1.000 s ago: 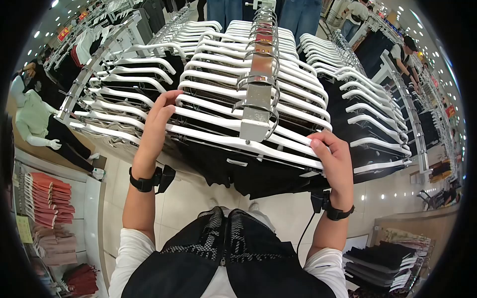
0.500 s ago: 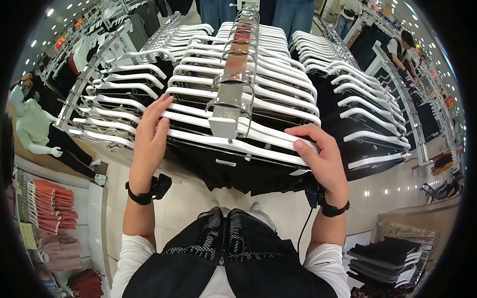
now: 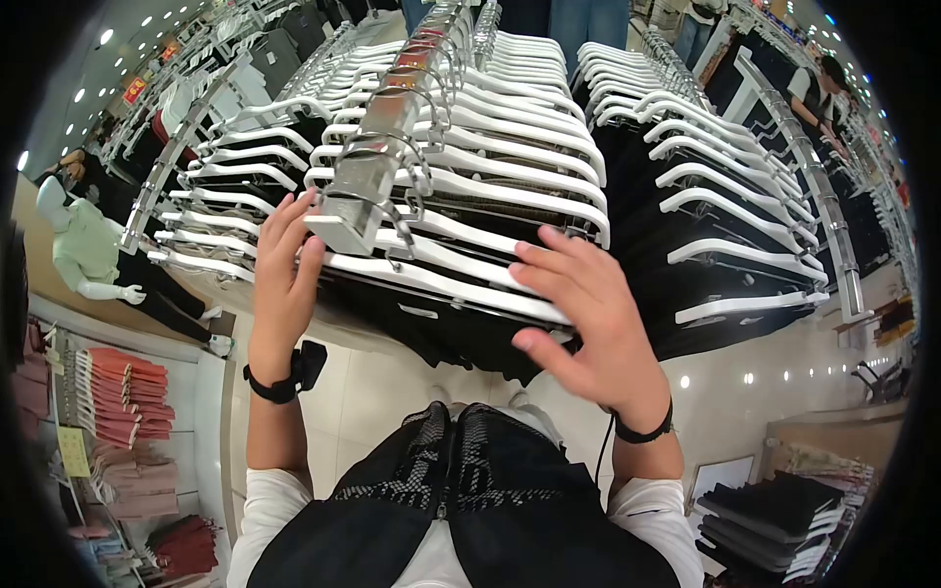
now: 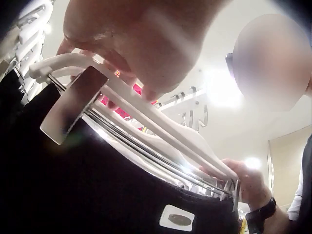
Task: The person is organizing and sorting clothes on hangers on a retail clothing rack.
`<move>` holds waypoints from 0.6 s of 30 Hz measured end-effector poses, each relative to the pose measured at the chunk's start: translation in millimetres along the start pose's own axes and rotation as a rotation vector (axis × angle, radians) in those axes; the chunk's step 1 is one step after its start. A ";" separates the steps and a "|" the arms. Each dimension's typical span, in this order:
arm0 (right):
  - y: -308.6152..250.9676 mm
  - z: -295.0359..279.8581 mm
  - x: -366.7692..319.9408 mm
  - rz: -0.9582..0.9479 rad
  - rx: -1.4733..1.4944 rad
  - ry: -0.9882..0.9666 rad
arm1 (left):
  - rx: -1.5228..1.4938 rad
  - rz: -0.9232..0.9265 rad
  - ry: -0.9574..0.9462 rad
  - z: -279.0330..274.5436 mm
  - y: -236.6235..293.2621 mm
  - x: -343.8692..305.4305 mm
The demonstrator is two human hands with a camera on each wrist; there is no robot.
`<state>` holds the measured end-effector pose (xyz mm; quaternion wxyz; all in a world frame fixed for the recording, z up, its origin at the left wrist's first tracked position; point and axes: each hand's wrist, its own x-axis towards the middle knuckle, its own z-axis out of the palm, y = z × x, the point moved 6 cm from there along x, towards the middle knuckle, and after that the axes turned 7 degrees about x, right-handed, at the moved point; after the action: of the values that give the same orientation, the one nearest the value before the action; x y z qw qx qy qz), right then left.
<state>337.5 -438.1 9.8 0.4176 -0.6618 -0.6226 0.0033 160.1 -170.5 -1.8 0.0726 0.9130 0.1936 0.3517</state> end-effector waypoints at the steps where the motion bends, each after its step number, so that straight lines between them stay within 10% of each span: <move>1: -4.1 0.7 -1.1 -0.018 0.015 -0.036 | 0.055 0.041 -0.014 3.9 5.0 1.9; 18: -6.8 16.0 -31.7 -0.285 0.179 0.073 | -0.131 -0.254 -0.065 34.5 -9.6 -6.5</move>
<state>316.3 -456.3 -13.1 0.4934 -0.5264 -0.6920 -0.0243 175.8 -164.2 -34.0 0.1822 0.8855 0.2815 0.3217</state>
